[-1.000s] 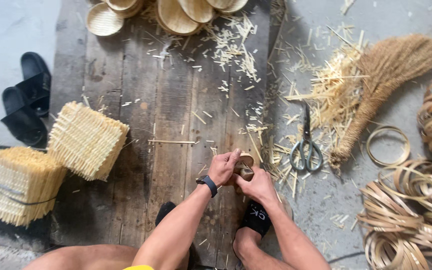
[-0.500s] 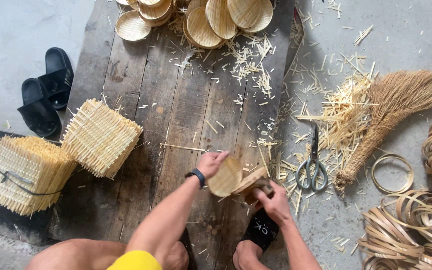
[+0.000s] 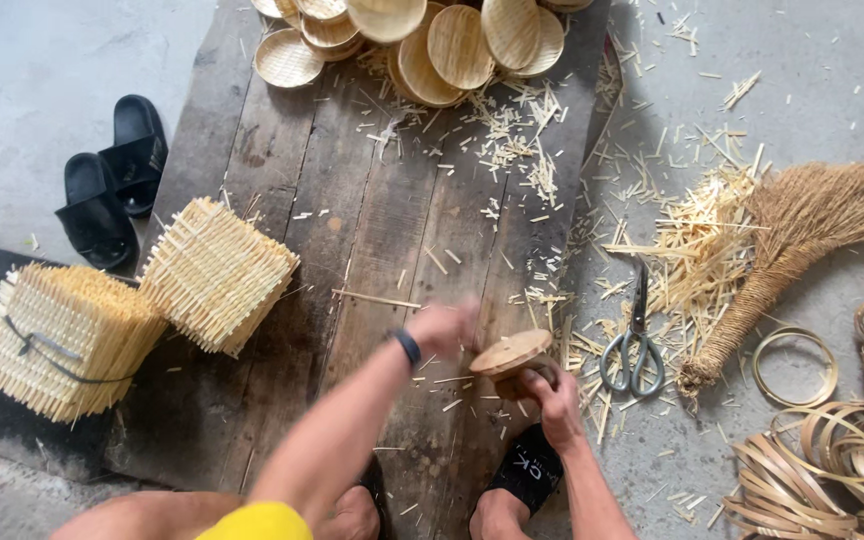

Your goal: The person sits on the floor assembling small woven bamboo baskets. They trim bamboo strips with scissors, fit a woven square panel into a round bamboo rim, press the panel edges into place, and toss finished baskets onto a pile of completed baskets.

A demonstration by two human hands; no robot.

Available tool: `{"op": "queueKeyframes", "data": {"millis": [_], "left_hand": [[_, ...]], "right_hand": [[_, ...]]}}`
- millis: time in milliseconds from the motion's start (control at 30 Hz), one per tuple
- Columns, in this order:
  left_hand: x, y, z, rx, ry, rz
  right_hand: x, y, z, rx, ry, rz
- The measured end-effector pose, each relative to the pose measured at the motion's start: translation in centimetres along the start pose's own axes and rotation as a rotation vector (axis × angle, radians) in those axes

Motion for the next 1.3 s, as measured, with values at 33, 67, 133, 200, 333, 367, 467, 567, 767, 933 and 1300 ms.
{"op": "queueKeyframes", "data": {"millis": [33,67,133,200,333,367,467,567,767,933,1300], "left_hand": [[-2.1,0.2,-2.6,-0.03,0.059,-0.004],[-3.6,0.3,-4.6,-0.105,0.21,0.0],[-4.9,-0.3,-6.8,-0.261,0.489,0.035],[-4.1,-0.9,-7.2,-0.4,0.594,0.109],[-0.2,0.4,-5.1,-0.541,0.2,0.255],[1.0,1.2,-4.7,-0.577,0.097,0.269],[9.1,7.2,-2.6,-0.767,-0.507,0.848],[18.6,11.9,-2.0,-0.507,-0.969,1.167],[27.4,15.5,-5.3,0.043,-0.794,0.961],[26.4,17.3,-4.6,-0.134,-0.634,1.121],[-7.3,12.2,-4.3,-1.265,-1.19,0.361]], "right_hand": [[-0.3,-0.2,0.4,0.006,-0.004,-0.021],[-0.7,-0.6,1.0,-0.013,-0.158,-0.061],[-1.4,-1.3,2.4,-0.065,-0.465,-0.141],[-0.9,-1.7,3.6,-0.063,-0.397,-0.09],[0.2,-3.2,6.0,-0.039,0.28,0.078],[0.0,-3.3,6.9,-0.064,0.134,0.077],[-1.1,-3.1,8.7,-0.094,-0.119,0.1],[-1.5,-2.3,8.3,-0.054,-0.011,0.187],[-2.5,-2.1,7.9,-0.108,-0.41,0.152],[-2.2,-2.3,9.3,-0.17,-0.274,0.182],[1.4,-2.3,6.5,-0.129,-0.092,0.135]]}}
Point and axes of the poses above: each hand's wrist, its own y-axis away from the middle knuckle, its own x-axis out of the back of the hand, z = x × y, the point moved 5 cm from there along -y, towards the middle knuckle, and after that the axes turned 7 degrees about -z, right-handed, at the moved point
